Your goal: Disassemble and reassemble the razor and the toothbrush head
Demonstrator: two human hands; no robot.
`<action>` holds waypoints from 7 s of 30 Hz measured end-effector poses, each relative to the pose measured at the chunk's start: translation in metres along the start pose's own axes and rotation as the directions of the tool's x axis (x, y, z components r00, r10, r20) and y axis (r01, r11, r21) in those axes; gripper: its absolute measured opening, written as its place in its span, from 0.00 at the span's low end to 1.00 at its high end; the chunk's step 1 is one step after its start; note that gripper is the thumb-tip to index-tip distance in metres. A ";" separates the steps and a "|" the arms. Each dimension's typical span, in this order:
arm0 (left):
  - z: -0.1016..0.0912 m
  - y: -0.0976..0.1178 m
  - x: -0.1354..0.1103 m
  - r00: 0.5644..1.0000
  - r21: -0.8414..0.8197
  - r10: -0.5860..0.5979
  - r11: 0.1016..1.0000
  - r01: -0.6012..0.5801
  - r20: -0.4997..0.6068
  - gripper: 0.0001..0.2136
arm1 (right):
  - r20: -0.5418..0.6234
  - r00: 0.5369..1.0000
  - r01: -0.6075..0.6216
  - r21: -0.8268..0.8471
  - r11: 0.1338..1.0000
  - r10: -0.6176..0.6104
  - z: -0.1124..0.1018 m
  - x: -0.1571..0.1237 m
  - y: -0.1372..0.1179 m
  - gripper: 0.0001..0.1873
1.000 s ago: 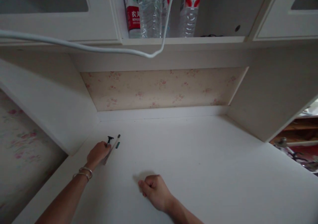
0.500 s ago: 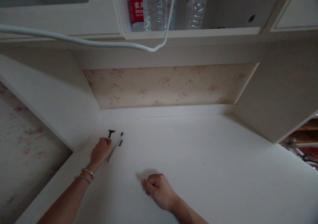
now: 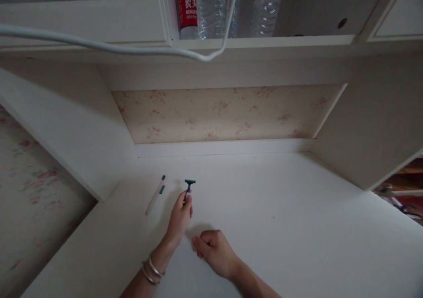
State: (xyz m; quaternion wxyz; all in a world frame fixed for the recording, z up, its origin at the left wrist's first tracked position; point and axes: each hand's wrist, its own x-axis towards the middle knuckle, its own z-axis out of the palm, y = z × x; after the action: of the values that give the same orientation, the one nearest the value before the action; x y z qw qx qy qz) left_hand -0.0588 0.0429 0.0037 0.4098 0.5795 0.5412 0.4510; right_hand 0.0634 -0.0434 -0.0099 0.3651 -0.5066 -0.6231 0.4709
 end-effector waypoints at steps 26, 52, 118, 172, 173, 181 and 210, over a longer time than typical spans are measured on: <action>0.049 0.016 -0.048 0.957 -0.255 0.131 0.965 -0.064 0.257 0.11 | -0.398 0.913 0.172 0.578 0.798 0.091 -0.030 0.018 0.012 0.19; 0.023 0.029 -0.044 0.960 -0.089 0.277 0.958 -0.272 0.048 0.10 | -0.144 0.990 0.094 0.626 0.774 -0.004 -0.024 0.016 0.010 0.15; 0.020 0.034 -0.043 0.961 -0.533 -0.070 0.821 0.207 0.266 0.12 | -0.359 0.920 0.235 0.189 0.953 -0.155 -0.035 0.003 -0.009 0.13; 0.010 0.017 -0.031 0.833 -0.664 0.075 0.644 0.379 0.548 0.19 | 0.268 0.958 -0.283 0.832 0.477 0.100 -0.048 -0.006 -0.027 0.21; 0.010 0.017 -0.031 0.816 -0.660 0.086 0.640 0.395 0.572 0.20 | 0.310 0.945 -0.322 0.835 0.447 0.101 -0.048 -0.006 -0.027 0.21; 0.014 0.015 -0.035 0.831 -0.686 0.107 0.627 0.369 0.545 0.16 | 0.213 0.968 -0.252 0.850 0.463 0.134 -0.047 -0.008 -0.029 0.17; 0.008 0.017 -0.021 0.970 -0.705 -0.010 0.685 0.183 0.242 0.15 | -0.116 0.976 -0.082 0.593 0.801 0.185 -0.047 -0.001 -0.020 0.22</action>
State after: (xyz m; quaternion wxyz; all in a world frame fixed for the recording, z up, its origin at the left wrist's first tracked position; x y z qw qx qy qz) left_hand -0.0470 0.0210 0.0163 0.6847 0.3877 0.3014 0.5386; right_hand 0.1018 -0.0347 0.0231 0.5200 -0.4502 -0.3778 0.6198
